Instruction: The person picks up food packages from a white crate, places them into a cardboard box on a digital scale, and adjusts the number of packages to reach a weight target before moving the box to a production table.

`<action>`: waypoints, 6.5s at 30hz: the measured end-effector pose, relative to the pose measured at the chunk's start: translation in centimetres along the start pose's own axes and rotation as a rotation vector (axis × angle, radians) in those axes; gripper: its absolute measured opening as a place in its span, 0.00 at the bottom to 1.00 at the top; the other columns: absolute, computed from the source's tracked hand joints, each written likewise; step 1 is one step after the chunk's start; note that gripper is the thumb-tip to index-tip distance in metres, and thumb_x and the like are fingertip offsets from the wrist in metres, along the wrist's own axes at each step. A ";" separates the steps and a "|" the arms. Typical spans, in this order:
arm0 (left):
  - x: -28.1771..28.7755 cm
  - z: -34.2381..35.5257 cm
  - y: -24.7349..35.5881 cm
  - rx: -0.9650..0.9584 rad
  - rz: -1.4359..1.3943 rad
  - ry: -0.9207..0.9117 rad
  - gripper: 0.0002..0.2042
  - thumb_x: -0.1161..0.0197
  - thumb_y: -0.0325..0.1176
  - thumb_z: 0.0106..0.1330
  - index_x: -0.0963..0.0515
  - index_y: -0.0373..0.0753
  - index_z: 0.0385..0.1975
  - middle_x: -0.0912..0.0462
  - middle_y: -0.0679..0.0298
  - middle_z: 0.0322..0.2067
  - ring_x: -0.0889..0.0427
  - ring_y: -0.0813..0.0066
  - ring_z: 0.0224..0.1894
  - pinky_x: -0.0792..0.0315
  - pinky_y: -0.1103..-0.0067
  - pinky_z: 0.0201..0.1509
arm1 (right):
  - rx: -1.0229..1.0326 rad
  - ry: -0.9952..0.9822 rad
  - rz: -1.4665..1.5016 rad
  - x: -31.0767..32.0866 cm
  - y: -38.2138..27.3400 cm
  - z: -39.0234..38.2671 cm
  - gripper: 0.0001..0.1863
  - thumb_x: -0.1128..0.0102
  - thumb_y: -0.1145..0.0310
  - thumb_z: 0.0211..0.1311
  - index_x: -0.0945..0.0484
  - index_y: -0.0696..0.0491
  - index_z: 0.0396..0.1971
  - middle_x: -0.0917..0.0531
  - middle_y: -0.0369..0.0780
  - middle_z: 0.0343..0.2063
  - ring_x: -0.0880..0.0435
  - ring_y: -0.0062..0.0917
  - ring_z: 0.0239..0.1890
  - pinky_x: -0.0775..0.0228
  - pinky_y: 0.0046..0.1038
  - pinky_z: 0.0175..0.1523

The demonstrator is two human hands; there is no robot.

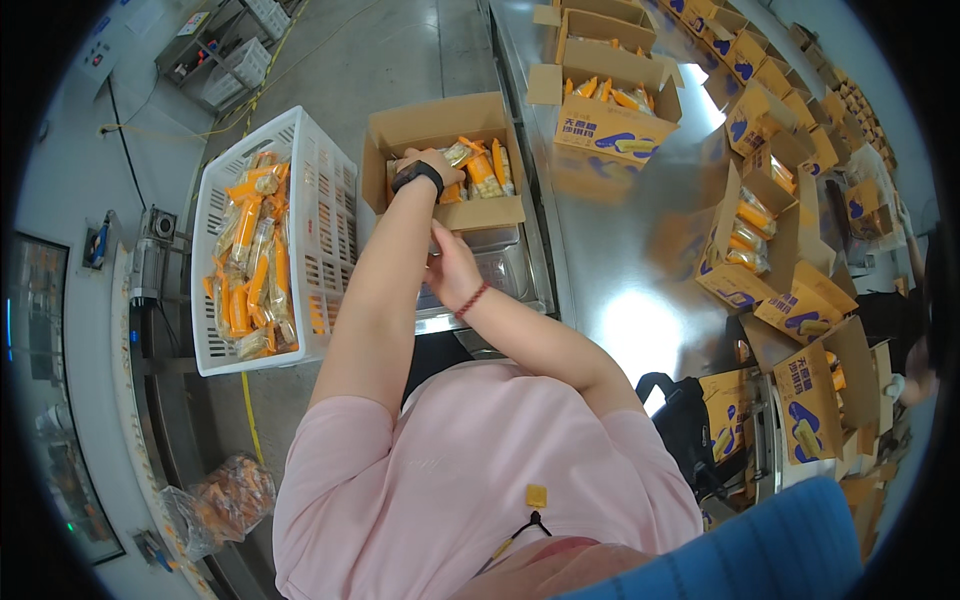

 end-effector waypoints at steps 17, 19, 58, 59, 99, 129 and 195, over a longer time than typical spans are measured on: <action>8.9 -9.4 -35.6 -0.034 -0.533 0.709 0.21 0.36 0.40 0.50 0.24 0.32 0.41 0.21 0.49 0.37 0.21 0.58 0.38 0.28 0.70 0.44 | 0.171 0.025 0.021 3.9 -5.7 -3.7 0.33 0.46 0.49 0.59 0.45 0.51 0.58 0.46 0.43 0.58 0.41 0.38 0.60 0.47 0.46 0.62; 4.2 -7.5 -38.0 0.196 -0.208 0.661 0.28 0.37 0.49 0.48 0.26 0.31 0.42 0.25 0.45 0.45 0.25 0.52 0.47 0.31 0.67 0.50 | 0.103 0.045 0.002 2.0 -5.2 -3.1 0.30 0.47 0.51 0.60 0.42 0.53 0.56 0.39 0.44 0.54 0.39 0.39 0.59 0.45 0.47 0.62; 1.3 -5.6 -40.0 -0.161 -0.041 0.778 0.28 0.36 0.41 0.54 0.32 0.33 0.53 0.29 0.47 0.51 0.30 0.52 0.53 0.38 0.68 0.59 | -0.149 2.343 -2.621 0.0 -32.5 -54.9 0.07 0.53 0.71 0.55 0.24 0.49 0.30 0.19 0.39 0.27 0.17 0.31 0.33 0.25 0.32 0.33; 1.3 -5.2 -37.8 -0.187 -0.224 0.812 0.28 0.36 0.42 0.54 0.32 0.32 0.52 0.28 0.47 0.51 0.29 0.52 0.52 0.36 0.68 0.57 | 0.152 2.211 -2.763 -2.7 -30.5 -54.1 0.11 0.50 0.75 0.52 0.24 0.49 0.35 0.19 0.38 0.32 0.19 0.31 0.36 0.25 0.29 0.36; 4.8 -11.5 -28.9 -0.139 0.066 0.773 0.34 0.37 0.53 0.52 0.37 0.47 0.59 0.38 0.49 0.58 0.40 0.49 0.60 0.43 0.63 0.62 | 0.059 0.039 -0.264 -0.4 -5.6 -5.6 0.21 0.50 0.66 0.62 0.39 0.57 0.53 0.33 0.51 0.52 0.33 0.42 0.57 0.37 0.45 0.57; 7.6 -21.6 -0.8 -1.418 -0.017 0.573 0.22 0.41 0.26 0.48 0.27 0.43 0.48 0.26 0.61 0.34 0.25 0.63 0.36 0.29 0.75 0.38 | 0.481 0.169 0.183 14.9 -16.4 -1.7 0.15 0.52 0.82 0.49 0.33 0.60 0.40 0.26 0.43 0.37 0.24 0.32 0.40 0.30 0.34 0.48; 8.9 -13.6 -23.4 -0.489 -0.106 0.956 0.27 0.37 0.37 0.56 0.34 0.39 0.56 0.31 0.50 0.52 0.33 0.53 0.55 0.39 0.68 0.58 | 0.529 0.178 -1.202 13.1 -4.5 -6.3 0.43 0.42 0.58 0.57 0.56 0.56 0.65 0.51 0.51 0.64 0.48 0.44 0.65 0.51 0.47 0.63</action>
Point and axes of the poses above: each hand's wrist, its own z-axis towards the middle knuckle, its own x-axis out of the back of the hand, y = z × x, the point moved 3 cm from there along z, towards the middle knuckle
